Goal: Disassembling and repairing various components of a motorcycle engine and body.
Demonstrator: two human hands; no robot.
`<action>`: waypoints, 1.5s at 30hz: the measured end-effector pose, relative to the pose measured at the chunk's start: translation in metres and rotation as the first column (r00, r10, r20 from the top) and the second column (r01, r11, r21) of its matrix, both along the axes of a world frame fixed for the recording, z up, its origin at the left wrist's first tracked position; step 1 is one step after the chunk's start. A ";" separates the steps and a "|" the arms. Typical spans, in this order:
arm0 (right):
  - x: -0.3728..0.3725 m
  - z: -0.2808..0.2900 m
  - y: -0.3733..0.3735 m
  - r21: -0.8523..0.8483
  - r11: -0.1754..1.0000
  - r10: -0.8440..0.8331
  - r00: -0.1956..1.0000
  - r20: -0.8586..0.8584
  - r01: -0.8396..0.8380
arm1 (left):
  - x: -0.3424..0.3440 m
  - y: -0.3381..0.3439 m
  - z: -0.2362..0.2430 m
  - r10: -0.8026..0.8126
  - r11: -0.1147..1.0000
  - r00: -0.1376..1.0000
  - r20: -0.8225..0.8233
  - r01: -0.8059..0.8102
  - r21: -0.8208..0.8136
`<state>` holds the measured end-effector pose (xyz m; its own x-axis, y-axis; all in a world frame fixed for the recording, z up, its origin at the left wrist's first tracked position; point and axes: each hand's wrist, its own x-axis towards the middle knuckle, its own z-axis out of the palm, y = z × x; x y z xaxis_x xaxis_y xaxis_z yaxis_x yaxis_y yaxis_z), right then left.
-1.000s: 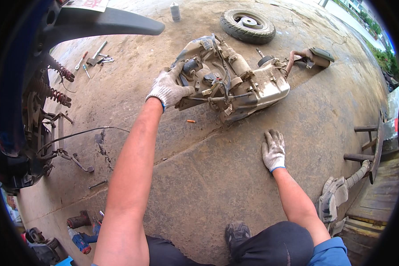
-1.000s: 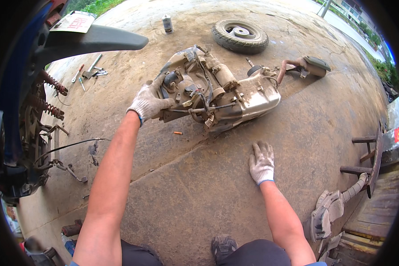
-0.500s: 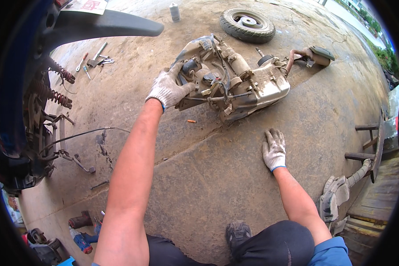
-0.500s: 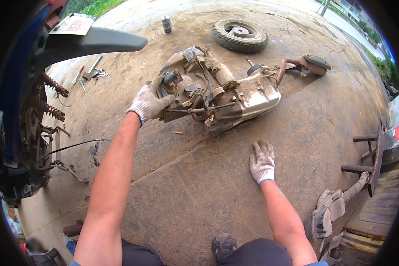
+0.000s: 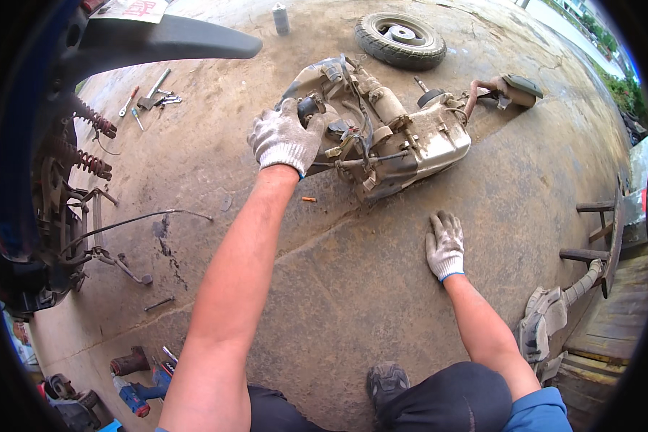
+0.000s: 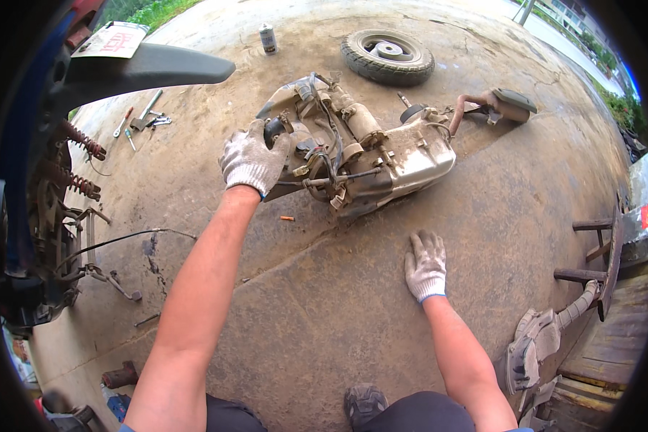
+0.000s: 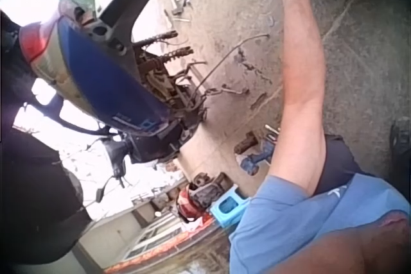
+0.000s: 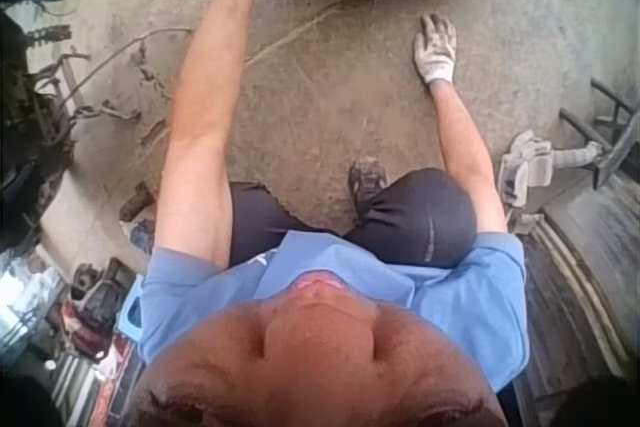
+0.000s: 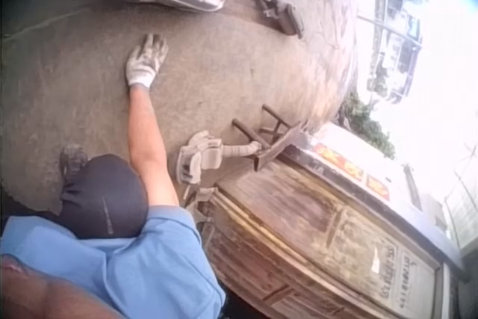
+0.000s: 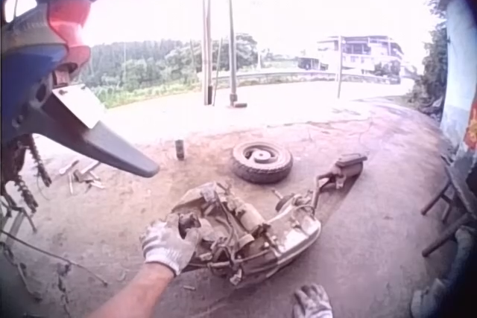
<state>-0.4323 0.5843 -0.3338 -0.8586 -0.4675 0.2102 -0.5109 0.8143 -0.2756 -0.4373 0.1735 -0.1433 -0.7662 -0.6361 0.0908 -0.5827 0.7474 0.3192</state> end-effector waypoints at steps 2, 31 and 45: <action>0.000 0.000 0.000 0.003 1.000 -0.008 1.000 0.013 0.008 | -0.001 -0.002 0.003 -0.018 1.000 1.000 -0.015 0.018 0.016; -0.114 0.124 -0.064 0.482 0.749 -0.066 0.673 0.737 -0.455 | 0.220 -0.114 0.013 -0.413 0.910 0.514 0.752 0.209 0.357; -0.033 0.126 -0.173 0.180 0.983 -0.157 0.307 0.939 -0.046 | 0.266 -0.179 -0.063 -0.399 0.821 0.760 0.513 0.046 0.569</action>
